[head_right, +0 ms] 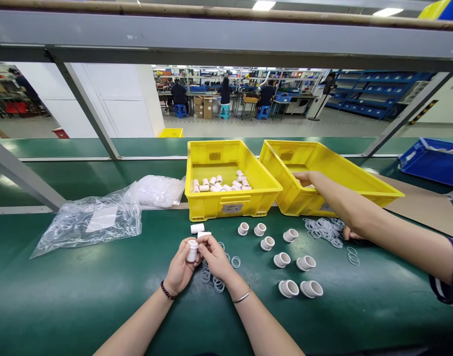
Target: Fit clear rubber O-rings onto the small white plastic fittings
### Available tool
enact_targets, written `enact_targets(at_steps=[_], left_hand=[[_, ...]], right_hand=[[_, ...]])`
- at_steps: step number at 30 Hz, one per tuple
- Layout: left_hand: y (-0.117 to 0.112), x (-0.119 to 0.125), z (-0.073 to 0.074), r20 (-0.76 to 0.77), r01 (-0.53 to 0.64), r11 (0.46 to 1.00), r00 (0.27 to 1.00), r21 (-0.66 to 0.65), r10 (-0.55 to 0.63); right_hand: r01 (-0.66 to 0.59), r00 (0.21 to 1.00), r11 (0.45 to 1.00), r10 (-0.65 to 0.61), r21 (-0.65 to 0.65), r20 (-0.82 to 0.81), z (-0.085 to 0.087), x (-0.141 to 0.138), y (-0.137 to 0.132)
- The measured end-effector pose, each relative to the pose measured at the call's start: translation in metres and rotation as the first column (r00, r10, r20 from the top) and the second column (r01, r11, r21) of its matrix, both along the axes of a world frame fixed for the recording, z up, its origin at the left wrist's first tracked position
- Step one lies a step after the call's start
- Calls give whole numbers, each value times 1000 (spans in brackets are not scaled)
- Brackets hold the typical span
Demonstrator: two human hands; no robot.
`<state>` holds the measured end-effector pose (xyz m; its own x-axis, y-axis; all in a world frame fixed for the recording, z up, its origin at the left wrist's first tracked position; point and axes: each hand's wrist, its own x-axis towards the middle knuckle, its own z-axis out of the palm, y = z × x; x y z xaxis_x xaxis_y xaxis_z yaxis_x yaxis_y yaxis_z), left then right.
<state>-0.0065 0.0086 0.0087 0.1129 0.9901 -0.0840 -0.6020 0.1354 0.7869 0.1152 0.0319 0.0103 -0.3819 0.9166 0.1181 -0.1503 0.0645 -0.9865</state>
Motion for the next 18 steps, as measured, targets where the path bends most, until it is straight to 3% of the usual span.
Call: enact_targets(at_steps=[3, 6, 8, 11, 15, 18], left_hand=[[3, -3, -1, 62, -24, 1000, 998, -14, 25], [5, -4, -2, 75, -96, 995, 992, -27, 98], [5, -3, -2, 70, -106, 993, 992, -41, 109], [3, -1, -1, 11, -60, 998, 998, -21, 60], [1, -3, -1, -228, 11, 995, 974, 98, 12], [3, -9, -5, -544, -41, 971, 822, 237, 168]], right_hand=[[113, 988, 978, -129, 177, 80, 4, 2, -3], [148, 930, 856, -291, 496, 225, 12, 5, -7], [105, 894, 774, -349, 624, 283, 17, 6, -9], [100, 862, 724, -406, 683, 304, 20, 9, -9], [233, 817, 713, -512, 661, 265, 21, 24, 0], [392, 720, 679, -647, 621, 252, 21, 44, 12]])
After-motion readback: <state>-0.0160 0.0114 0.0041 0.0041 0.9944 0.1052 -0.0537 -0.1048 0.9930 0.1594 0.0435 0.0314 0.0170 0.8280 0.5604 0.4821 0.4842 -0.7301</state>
